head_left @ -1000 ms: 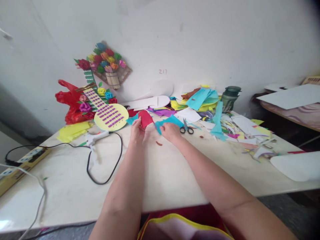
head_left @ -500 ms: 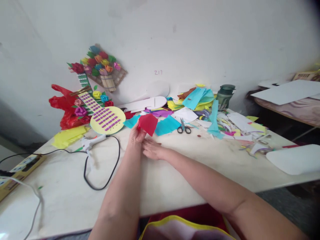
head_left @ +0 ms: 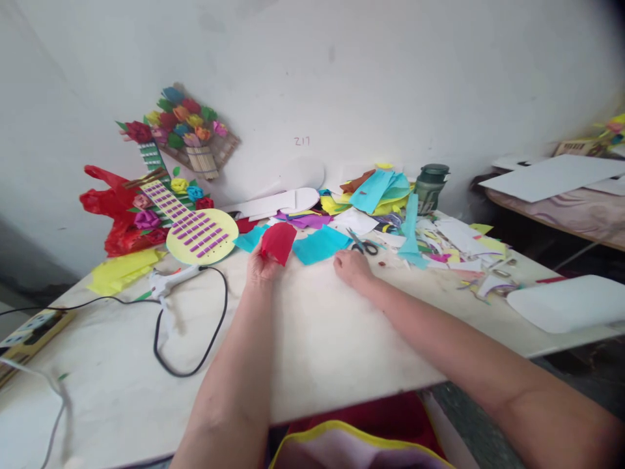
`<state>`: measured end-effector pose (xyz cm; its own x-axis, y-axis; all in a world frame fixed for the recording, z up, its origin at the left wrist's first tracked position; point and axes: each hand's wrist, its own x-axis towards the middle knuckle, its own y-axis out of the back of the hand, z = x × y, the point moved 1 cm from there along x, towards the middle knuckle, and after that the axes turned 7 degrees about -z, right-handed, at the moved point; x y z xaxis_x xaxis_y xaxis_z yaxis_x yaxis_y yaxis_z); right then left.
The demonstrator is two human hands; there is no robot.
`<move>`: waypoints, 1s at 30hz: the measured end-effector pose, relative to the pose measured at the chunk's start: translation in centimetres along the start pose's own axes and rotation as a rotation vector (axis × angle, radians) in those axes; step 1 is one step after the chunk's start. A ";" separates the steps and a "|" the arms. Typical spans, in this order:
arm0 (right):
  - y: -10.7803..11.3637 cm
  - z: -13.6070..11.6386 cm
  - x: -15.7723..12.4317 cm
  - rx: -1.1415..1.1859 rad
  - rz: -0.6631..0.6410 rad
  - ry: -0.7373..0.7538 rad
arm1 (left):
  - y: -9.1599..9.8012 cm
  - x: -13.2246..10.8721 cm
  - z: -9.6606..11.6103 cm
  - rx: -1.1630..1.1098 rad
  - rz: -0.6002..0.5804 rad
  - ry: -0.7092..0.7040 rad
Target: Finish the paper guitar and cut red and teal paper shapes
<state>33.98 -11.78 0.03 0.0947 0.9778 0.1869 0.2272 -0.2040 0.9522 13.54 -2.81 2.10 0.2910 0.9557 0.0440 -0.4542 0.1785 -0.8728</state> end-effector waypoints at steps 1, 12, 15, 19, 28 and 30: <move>0.2 0.3 0.3 0.003 0.043 -0.030 | 0.0 0.0 -0.1 0.002 -0.001 0.003; -0.4 -4.1 5.8 1.484 -0.167 -0.273 | -0.5 -0.4 -1.2 0.128 -0.090 0.064; -1.3 -5.0 5.8 1.799 -0.213 -0.275 | -0.5 -0.3 -1.6 0.226 -0.141 0.081; -1.3 -4.2 5.8 1.921 0.097 -0.273 | -0.2 0.2 -1.6 0.534 -0.038 -0.045; -0.9 -0.7 6.3 2.106 0.249 -0.330 | -1.3 -0.7 -2.5 1.998 0.302 -0.261; -1.0 -0.6 6.4 2.109 0.267 -0.354 | -1.4 -0.7 -3.3 2.055 0.282 -0.241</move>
<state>33.75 -5.29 0.41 0.3701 0.9280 -0.0430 0.6113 -0.2781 -0.7409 16.82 -4.47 1.71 0.0494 0.9713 0.2327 -0.5687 -0.1642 0.8060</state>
